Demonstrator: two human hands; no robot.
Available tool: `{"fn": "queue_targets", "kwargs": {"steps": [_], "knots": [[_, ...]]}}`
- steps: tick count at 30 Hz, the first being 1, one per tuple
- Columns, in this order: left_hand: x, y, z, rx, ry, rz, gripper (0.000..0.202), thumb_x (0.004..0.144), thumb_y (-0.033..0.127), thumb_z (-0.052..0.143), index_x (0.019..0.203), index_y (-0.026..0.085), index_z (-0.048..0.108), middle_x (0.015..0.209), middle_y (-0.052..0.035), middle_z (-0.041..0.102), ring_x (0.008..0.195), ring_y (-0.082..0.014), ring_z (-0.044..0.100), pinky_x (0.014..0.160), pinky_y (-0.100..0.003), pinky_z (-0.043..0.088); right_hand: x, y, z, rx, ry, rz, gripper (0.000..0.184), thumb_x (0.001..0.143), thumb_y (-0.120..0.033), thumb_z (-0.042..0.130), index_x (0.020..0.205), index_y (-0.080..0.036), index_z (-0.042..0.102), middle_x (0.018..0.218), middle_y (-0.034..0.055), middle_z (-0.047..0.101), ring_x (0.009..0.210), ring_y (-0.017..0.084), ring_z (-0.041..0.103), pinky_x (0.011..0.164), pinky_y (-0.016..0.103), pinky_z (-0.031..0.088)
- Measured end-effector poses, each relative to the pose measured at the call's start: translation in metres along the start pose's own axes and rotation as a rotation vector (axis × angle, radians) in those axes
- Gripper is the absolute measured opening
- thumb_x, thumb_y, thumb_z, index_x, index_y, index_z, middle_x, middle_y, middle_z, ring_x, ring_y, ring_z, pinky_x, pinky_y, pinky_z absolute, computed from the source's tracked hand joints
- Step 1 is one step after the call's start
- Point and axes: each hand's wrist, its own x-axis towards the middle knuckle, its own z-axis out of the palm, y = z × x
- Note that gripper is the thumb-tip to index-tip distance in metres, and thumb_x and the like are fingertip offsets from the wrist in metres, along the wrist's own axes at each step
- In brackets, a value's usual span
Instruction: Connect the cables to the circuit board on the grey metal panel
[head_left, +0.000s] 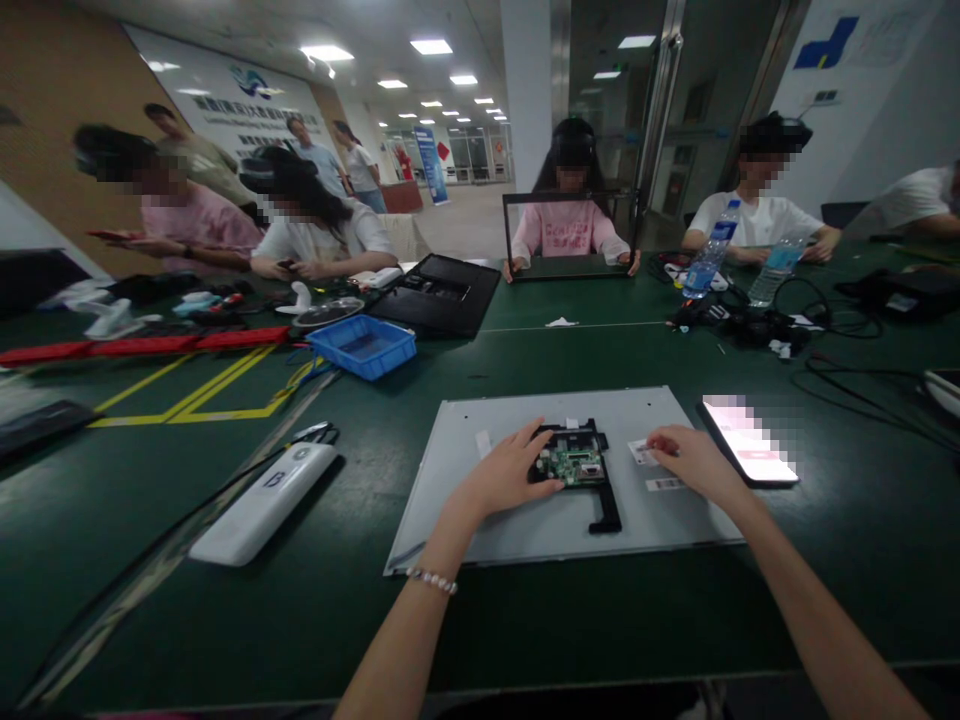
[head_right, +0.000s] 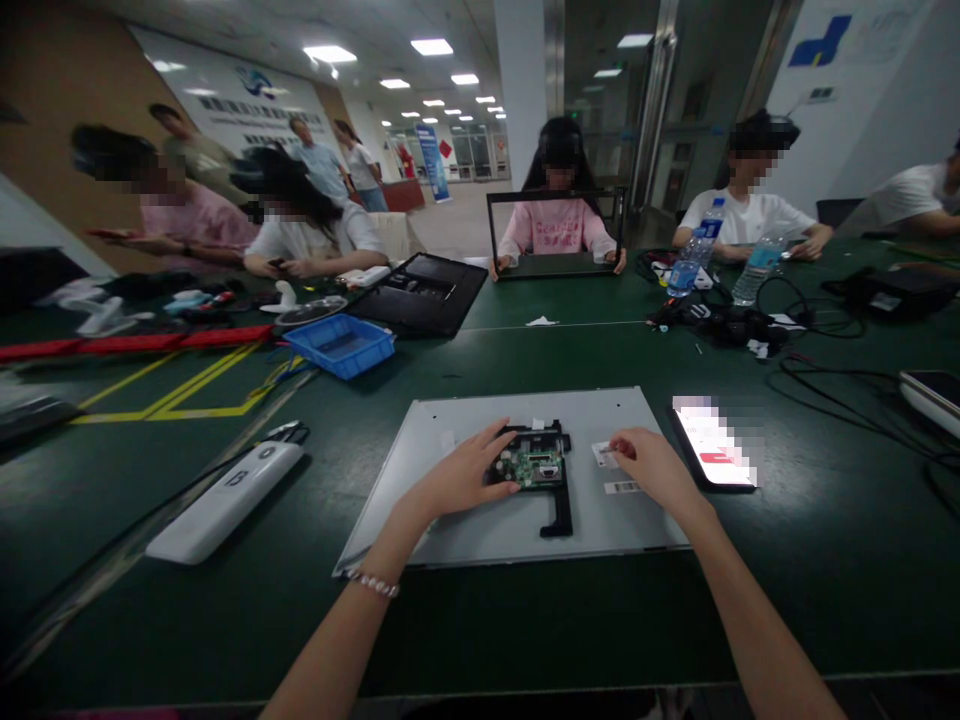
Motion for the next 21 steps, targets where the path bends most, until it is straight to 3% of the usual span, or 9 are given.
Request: {"fn": "queue_targets", "kwargs": {"steps": [7,13,17,21], "knots": [[0.001,-0.001,0.001,0.016,-0.004,-0.004,0.073,0.081,0.059,0.048,0.14,0.022,0.027,0.151,-0.0079,0.016,0.13,-0.0295,0.033,0.105,-0.043,0.032,-0.001,-0.01,0.0,0.196,0.038,0.06,0.019,0.076,-0.026,0.057,0.089,-0.021,0.07,0.093,0.006,0.068,0.083,0.019,0.064,0.075,0.033,0.05],[0.002,0.0,0.001,0.05,0.013,0.004,0.073,0.081,0.059,0.047,0.14,0.023,0.025,0.15,-0.0085,0.018,0.132,-0.0303,0.028,0.106,-0.046,0.029,0.0,-0.027,0.019,0.505,-0.019,0.062,0.02,0.075,-0.023,0.057,0.09,-0.018,0.069,0.087,0.0062,0.07,0.075,0.017,0.066,0.069,0.03,0.052],[0.003,0.008,-0.002,0.122,0.075,0.031,0.069,0.082,0.055,0.049,0.139,0.023,0.028,0.15,-0.0087,0.016,0.136,-0.0322,0.018,0.109,-0.053,0.018,0.002,-0.03,0.028,0.47,-0.044,0.02,0.017,0.076,-0.023,0.058,0.088,-0.018,0.069,0.085,0.0057,0.07,0.074,0.017,0.065,0.069,0.031,0.052],[0.009,0.028,-0.003,0.151,0.11,0.103,0.055,0.088,0.045,0.045,0.137,0.025,0.03,0.149,-0.0065,0.02,0.137,-0.027,0.014,0.111,-0.05,0.011,0.002,-0.033,0.026,0.411,-0.027,-0.054,0.016,0.077,-0.022,0.058,0.086,-0.019,0.069,0.087,0.0052,0.069,0.077,0.017,0.064,0.072,0.032,0.051]]}}
